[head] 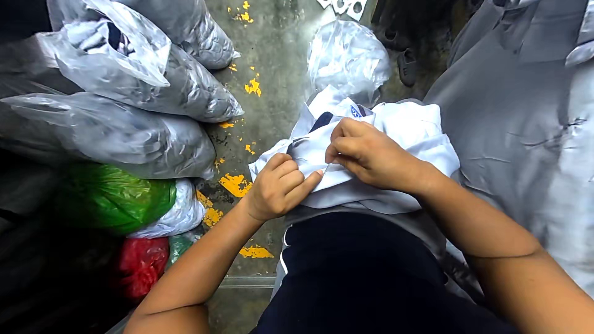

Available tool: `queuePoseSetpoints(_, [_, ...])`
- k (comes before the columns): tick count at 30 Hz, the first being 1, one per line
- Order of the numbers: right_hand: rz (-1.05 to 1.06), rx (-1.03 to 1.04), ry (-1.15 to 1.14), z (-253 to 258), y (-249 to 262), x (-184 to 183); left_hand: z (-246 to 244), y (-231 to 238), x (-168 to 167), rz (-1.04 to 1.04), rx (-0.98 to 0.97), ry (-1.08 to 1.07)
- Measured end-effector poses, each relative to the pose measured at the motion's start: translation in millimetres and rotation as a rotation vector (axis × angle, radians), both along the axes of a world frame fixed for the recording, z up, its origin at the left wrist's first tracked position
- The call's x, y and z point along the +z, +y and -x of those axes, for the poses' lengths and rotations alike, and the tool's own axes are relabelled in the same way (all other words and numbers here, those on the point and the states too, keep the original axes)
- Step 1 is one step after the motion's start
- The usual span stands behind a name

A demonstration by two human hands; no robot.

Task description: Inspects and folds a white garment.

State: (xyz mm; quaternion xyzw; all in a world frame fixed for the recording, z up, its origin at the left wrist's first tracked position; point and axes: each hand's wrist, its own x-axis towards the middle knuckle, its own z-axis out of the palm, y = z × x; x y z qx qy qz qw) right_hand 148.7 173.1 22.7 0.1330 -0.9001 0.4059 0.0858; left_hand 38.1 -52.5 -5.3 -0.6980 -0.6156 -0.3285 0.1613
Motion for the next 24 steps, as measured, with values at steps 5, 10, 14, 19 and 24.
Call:
queuePoseSetpoints(5, [-0.02,0.003,-0.002,-1,-1,0,0,0,1,0.011,-0.006,-0.001])
queuePoseSetpoints(10, [-0.061,0.011,-0.006,0,-1,4,1,1,3,0.02,-0.022,-0.002])
queuePoseSetpoints(14, [-0.113,0.02,-0.009,-1,-2,7,0,2,4,0.038,-0.024,0.01])
queuePoseSetpoints(19, [-0.317,0.032,0.062,-4,-12,14,0,4,10,0.125,-0.058,0.006])
queuePoseSetpoints(24, [-0.346,0.124,0.062,-2,-18,15,2,4,15,0.218,-0.094,-0.018])
